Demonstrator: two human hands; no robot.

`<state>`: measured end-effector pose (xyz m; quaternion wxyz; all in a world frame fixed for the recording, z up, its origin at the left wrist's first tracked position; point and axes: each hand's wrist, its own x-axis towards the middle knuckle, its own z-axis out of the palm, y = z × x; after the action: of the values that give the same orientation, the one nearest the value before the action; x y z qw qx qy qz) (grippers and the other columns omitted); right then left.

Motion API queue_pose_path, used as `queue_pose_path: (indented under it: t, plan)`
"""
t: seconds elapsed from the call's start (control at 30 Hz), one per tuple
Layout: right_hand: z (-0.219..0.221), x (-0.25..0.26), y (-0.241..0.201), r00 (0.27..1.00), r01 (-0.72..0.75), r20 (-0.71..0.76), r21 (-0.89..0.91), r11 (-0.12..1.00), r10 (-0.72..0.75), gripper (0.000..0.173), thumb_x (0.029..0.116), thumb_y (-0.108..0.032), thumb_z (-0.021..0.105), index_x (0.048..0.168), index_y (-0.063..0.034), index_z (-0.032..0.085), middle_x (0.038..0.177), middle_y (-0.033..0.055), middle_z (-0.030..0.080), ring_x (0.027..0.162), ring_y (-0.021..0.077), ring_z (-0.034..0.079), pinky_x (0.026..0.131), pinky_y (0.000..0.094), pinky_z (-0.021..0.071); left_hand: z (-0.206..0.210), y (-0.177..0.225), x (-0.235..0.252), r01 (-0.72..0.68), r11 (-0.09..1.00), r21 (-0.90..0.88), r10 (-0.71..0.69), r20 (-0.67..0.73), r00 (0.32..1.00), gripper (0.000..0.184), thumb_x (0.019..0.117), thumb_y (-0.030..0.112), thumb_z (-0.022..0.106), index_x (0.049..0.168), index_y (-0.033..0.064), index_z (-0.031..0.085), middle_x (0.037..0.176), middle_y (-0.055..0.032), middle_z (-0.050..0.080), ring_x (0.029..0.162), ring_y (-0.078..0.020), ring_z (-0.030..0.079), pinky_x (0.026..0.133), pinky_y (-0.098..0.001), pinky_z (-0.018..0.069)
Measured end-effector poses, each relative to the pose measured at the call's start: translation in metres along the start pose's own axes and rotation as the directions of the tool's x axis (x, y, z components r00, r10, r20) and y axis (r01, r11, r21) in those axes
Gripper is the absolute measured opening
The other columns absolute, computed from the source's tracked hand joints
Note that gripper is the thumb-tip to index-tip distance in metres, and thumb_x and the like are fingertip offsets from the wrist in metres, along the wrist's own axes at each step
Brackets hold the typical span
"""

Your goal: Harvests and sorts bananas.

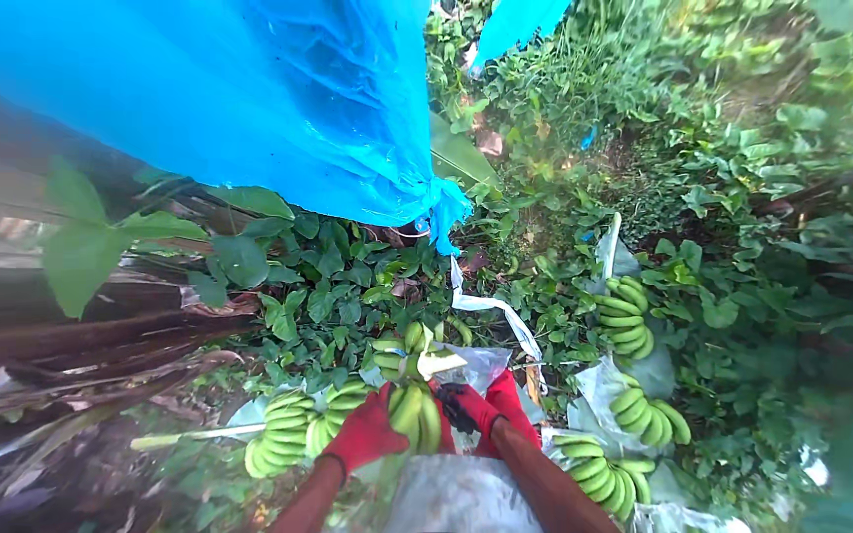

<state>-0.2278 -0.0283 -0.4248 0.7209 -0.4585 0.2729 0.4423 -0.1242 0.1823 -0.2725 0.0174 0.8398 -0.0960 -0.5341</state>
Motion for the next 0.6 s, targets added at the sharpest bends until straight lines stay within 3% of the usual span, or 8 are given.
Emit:
queue_pose_path:
  t: [0.13,0.3,0.5,0.6]
  plan:
    - [0.019,-0.013,0.005,0.999,-0.025,-0.025,0.133,0.991,0.029,0.036,0.1078,-0.039,0.051,0.13,-0.0108,0.057,0.072,0.0042,0.059,0.052,0.0152,0.056,0.046,0.0311,0.0495,0.01,-0.013,0.003,0.01,0.995,-0.101,-0.015,-0.057,0.998,0.12,0.0593,0.059,0.088,0.157,0.017,0.033,0.14,-0.0194,0.058,0.124,-0.0361,0.06,0.102,-0.0563,0.0513]
    - [0.04,-0.044,0.021,0.994,0.049,-0.103,0.305,0.951,-0.018,0.03,0.1096,-0.032,0.047,0.119,-0.0059,0.059,0.07,0.002,0.059,0.053,0.0125,0.056,0.048,0.0286,0.0512,0.028,-0.017,0.009,-0.003,0.973,-0.229,-0.021,-0.105,0.994,0.125,0.0604,0.054,0.09,0.16,0.0109,0.029,0.145,-0.0216,0.054,0.13,-0.0372,0.057,0.107,-0.0561,0.0486]
    - [0.053,-0.093,-0.024,0.972,0.001,-0.224,0.322,0.947,0.075,0.03,0.111,-0.031,0.044,0.109,-0.0065,0.062,0.065,0.0005,0.055,0.049,0.0112,0.053,0.044,0.0262,0.0469,0.026,0.008,0.019,-0.027,0.975,-0.22,0.002,-0.112,0.994,0.128,0.0612,0.055,0.089,0.162,0.0081,0.025,0.147,-0.023,0.052,0.129,-0.0386,0.057,0.106,-0.0565,0.0491]
    - [0.036,-0.088,-0.014,0.997,-0.003,-0.063,0.526,0.85,0.042,0.033,0.1118,-0.034,0.037,0.104,-0.0097,0.058,0.062,0.0001,0.054,0.044,0.0101,0.052,0.039,0.0239,0.0455,0.024,0.017,0.024,-0.046,0.975,-0.216,0.022,-0.115,0.993,0.131,0.0604,0.055,0.09,0.162,0.0078,0.022,0.148,-0.0233,0.051,0.129,-0.0391,0.057,0.106,-0.0562,0.0495]
